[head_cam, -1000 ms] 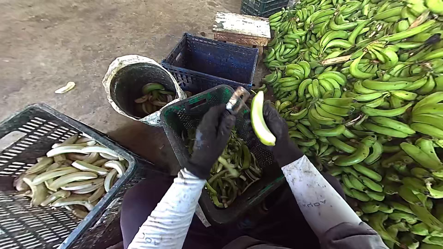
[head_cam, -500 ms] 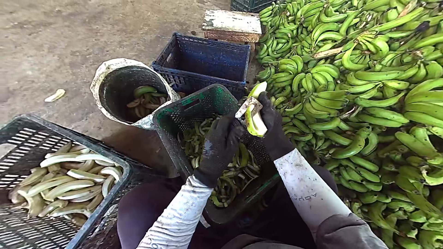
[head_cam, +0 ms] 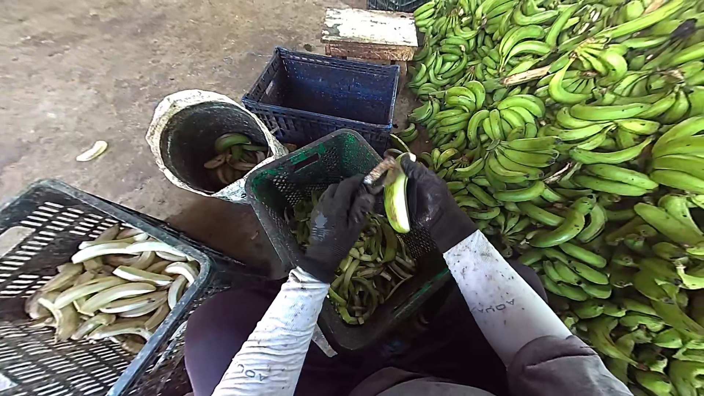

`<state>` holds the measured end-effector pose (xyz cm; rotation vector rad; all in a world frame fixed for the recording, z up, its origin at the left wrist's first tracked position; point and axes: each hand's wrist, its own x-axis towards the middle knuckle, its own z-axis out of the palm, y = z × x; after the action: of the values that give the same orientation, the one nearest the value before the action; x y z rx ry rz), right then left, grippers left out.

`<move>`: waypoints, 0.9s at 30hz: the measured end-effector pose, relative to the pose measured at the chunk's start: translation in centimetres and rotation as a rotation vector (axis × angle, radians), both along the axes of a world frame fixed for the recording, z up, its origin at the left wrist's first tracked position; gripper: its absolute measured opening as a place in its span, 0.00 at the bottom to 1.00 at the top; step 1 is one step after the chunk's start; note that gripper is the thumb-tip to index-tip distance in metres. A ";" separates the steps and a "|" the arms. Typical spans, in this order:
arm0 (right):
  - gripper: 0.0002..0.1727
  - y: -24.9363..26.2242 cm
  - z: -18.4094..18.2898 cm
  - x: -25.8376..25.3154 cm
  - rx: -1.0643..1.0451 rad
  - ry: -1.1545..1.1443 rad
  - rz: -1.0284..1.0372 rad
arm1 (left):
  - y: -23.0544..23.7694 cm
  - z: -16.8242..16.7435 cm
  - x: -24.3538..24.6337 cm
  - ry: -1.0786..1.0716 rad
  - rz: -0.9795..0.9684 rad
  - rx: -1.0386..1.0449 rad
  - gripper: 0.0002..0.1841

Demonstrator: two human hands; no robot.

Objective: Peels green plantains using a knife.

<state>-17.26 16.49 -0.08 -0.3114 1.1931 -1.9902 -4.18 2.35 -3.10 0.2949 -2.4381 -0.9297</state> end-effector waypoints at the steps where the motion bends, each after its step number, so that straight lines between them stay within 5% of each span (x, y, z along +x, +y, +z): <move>1: 0.21 -0.3 -0.1 -0.3 -0.109 -0.088 -0.077 | 0.7 -0.2 -0.1 0.044 -0.020 -0.063 0.30; 5: 0.31 -0.4 0.0 -1.8 -0.343 -0.467 -0.243 | 2.1 -0.2 -0.3 0.204 -0.022 -0.225 0.30; 9: 0.30 -0.1 -3.5 -3.9 -0.518 -0.475 -0.200 | 2.2 -0.2 -0.1 0.275 0.020 -0.342 0.27; 16: 0.26 0.5 -0.9 -0.5 0.023 0.080 -0.102 | 0.8 -0.1 -0.2 0.087 -0.023 -0.186 0.26; 20: 0.31 0.4 -0.6 0.5 0.232 0.084 -0.081 | 0.7 -0.7 -0.2 0.064 0.007 -0.141 0.25; 23: 0.31 0.6 -0.8 1.2 0.291 0.159 0.133 | -0.9 0.2 0.1 -0.004 -0.001 -0.032 0.25; 27: 0.25 0.5 -1.7 0.1 0.158 0.323 -0.007 | -0.5 0.3 0.5 0.081 -0.022 -0.143 0.26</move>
<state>-17.14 17.01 -1.76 -0.5637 1.5449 -1.8841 -3.72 1.85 -2.82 0.1769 -2.4220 -0.7569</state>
